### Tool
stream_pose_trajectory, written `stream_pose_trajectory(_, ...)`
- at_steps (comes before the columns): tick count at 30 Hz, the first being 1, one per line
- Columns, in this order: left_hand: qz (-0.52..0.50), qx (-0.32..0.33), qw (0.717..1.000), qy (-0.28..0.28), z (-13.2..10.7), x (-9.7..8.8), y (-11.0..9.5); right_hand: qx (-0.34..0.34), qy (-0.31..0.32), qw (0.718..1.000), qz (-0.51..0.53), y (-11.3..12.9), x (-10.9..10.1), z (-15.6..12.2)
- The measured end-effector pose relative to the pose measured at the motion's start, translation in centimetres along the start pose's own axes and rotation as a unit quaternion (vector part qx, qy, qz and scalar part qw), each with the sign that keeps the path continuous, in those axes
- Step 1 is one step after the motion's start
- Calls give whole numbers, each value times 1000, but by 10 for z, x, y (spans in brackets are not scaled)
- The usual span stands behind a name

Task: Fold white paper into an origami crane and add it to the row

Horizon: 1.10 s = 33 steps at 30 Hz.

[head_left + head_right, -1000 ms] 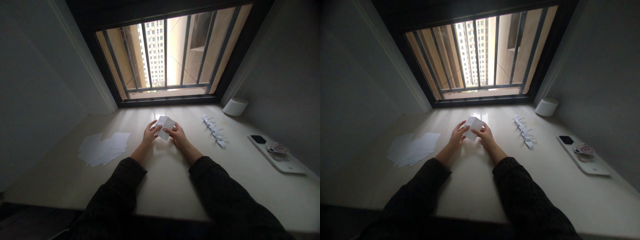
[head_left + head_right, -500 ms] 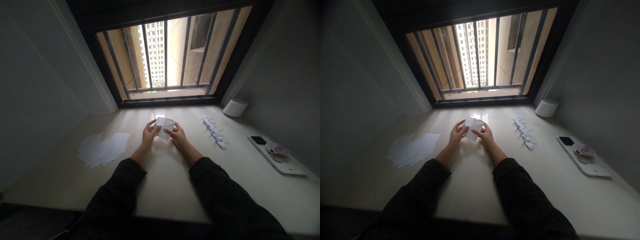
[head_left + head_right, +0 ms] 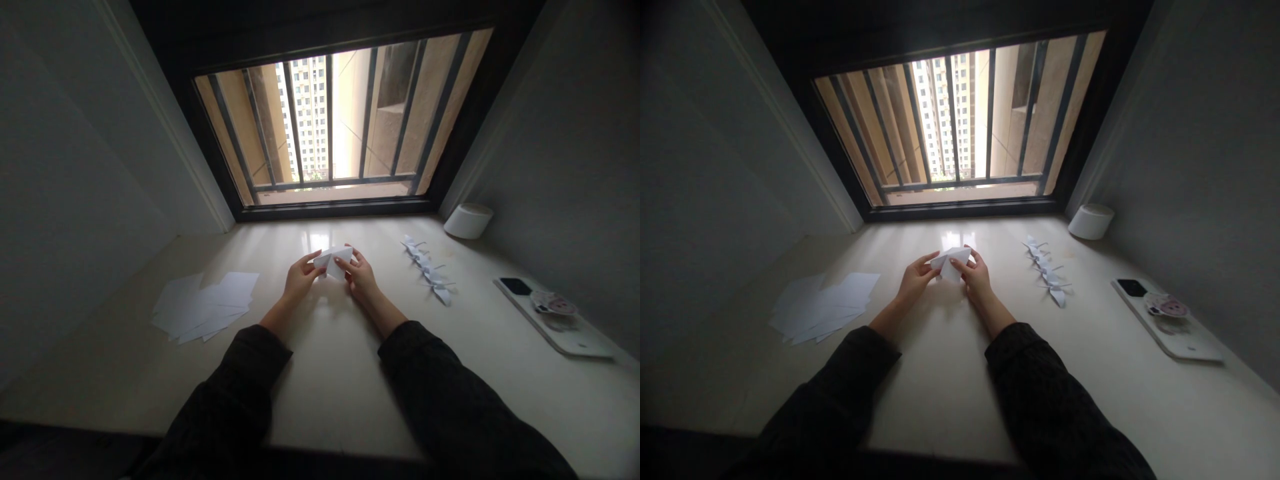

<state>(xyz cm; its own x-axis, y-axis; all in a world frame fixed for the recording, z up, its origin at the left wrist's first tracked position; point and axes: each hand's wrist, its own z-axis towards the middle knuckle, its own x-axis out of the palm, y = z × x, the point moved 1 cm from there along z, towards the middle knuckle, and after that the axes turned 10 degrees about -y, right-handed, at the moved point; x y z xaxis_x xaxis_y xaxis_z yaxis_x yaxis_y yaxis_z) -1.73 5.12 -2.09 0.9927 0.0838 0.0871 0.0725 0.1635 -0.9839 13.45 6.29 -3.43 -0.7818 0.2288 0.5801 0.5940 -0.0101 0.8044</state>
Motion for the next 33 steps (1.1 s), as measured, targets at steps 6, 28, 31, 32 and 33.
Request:
stream_pose_trajectory(6, 34, -5, 998, -49, -7, 5, -3, 2, -6, 1000, -1, -2, 0, 1)
stream_pose_trajectory(28, 152, 81, 981, -94, -14, 8, -2, -231, -15, 937, -262, -1, -1, -7)
stream_pose_trajectory(31, 176, 104, 974, -102, -10, 6, 4, -245, -17, 930, -274, 0, -1, -8)
stream_pose_trajectory(32, 174, 109, 973, -108, -8, 5, 5, -247, -14, 929, -275, 0, -1, -8)
stream_pose_trajectory(33, 164, 110, 974, -113, -7, 5, 7, -250, -10, 928, -276, 0, 0, -9)
